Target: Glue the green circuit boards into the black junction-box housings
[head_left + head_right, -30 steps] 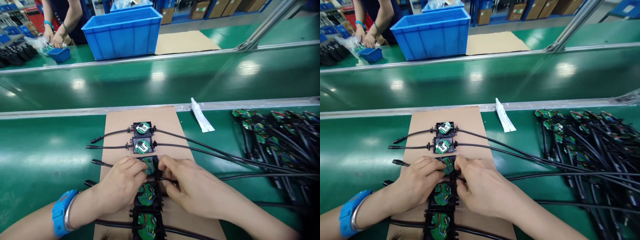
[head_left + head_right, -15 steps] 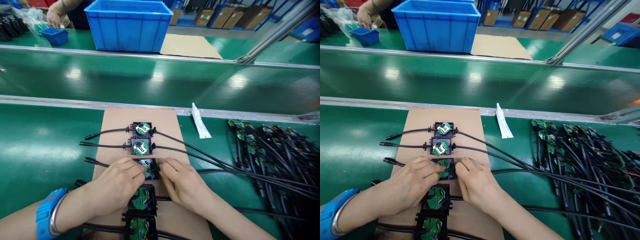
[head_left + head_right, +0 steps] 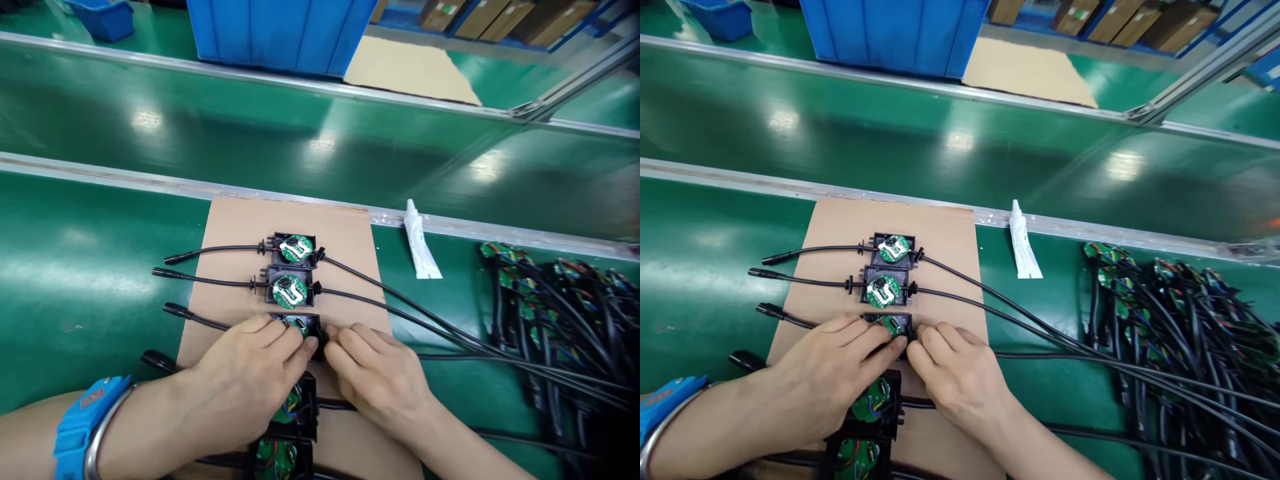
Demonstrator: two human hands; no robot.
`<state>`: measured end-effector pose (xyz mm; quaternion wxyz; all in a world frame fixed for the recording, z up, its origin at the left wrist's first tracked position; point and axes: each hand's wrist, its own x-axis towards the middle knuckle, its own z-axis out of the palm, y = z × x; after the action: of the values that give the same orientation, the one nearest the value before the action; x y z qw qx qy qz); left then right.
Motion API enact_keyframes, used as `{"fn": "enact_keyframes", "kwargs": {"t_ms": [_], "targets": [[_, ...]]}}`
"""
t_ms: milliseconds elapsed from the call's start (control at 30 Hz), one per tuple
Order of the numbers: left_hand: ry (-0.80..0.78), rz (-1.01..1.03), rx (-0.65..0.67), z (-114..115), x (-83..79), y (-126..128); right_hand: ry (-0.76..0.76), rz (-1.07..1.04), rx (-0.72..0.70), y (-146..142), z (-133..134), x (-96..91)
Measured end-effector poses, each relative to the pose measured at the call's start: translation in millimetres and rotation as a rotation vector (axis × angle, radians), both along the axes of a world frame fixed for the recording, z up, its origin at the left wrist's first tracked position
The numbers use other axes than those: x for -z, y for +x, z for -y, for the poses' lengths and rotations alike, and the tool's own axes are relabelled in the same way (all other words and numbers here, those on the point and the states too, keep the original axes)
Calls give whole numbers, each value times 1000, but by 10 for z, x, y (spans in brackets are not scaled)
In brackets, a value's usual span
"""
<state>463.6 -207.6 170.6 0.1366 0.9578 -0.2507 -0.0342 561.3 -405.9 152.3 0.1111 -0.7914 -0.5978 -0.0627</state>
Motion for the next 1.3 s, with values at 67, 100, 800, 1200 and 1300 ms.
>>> {"fn": "enact_keyframes", "kwargs": {"t_ms": [67,100,800,1200,1300], "targets": [[42,16,-11,50,1,-14,-49,-13,-36,13,-17,-45],[57,24,-13,65,3,-19,-67,-34,-41,29,-26,-74],[23,73,-6,38,-6,34,118,-313,58,67,-45,106],[60,26,-32,80,-11,-12,226,-521,76,99,-57,80],[-120,56,-72,-51,-92,-41,163,-527,79,101,-10,27]]}}
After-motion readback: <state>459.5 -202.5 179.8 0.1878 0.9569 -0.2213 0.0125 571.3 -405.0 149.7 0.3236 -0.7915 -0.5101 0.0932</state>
